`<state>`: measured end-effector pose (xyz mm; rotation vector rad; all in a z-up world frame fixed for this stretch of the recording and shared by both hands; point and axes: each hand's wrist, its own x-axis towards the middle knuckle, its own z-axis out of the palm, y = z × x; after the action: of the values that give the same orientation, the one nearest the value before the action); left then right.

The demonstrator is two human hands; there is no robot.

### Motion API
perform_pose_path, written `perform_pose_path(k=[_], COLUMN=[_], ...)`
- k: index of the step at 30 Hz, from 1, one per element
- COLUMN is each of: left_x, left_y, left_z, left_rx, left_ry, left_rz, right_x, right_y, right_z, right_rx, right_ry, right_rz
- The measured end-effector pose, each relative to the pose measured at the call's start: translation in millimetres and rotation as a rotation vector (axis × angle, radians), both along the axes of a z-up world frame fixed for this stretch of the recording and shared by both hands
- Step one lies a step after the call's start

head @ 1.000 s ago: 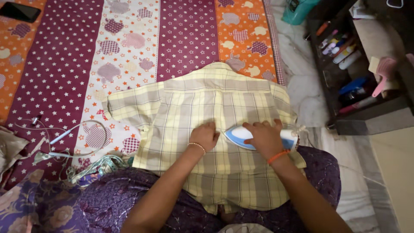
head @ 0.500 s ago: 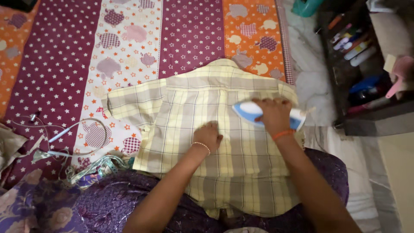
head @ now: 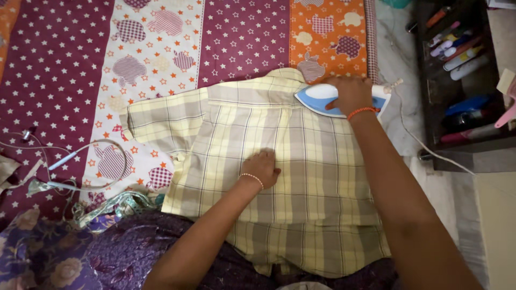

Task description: The person irons a plaid shirt laid out on a patterned bedsheet. They use a handheld electric iron to smooth the fabric, moving it across the shirt's body and sleeves while adjusting the garment with their other hand.

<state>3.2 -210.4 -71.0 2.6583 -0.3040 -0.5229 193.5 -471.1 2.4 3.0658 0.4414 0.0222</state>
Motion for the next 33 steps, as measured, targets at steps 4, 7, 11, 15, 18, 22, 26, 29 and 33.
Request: perform_pose_path(k=[4, 7, 11, 15, 18, 22, 26, 29, 33], left_x=[-1, -3, -3, -8, -15, -21, -24, -28, -24], left_y=[0, 1, 0, -1, 2, 14, 56, 101, 152], left_z=[-2, 0, -2, -6, -4, 24, 80, 110, 107], left_rx=[-0.032, -0.002, 0.012, 0.021, 0.044, 0.081, 0.147, 0.175, 0.167], left_ry=[-0.057, -0.008, -0.035, -0.074, -0.118, 0.029, 0.144, 0.094, 0.039], left_rz=[-0.018, -0.006, 0.006, 0.008, -0.035, -0.086, -0.034, 0.069, 0.208], right_x=[-12, -42, -89, -141, -179, -218, -237, -236, -238], right_y=[3, -3, -9, -7, -6, -3, 4, 10, 44], right_z=[20, 27, 23, 23, 26, 32, 45, 63, 66], right_rx=[0.016, 0.015, 0.085, 0.024, 0.089, 0.074, 0.050, 0.077, 0.264], right_ry=[0.122, 0.171, 0.250, 0.274, 0.251, 0.269, 0.226, 0.230, 0.135], right_rz=[-0.040, 0.010, 0.017, -0.014, -0.013, -0.013, -0.009, -0.021, 0.090])
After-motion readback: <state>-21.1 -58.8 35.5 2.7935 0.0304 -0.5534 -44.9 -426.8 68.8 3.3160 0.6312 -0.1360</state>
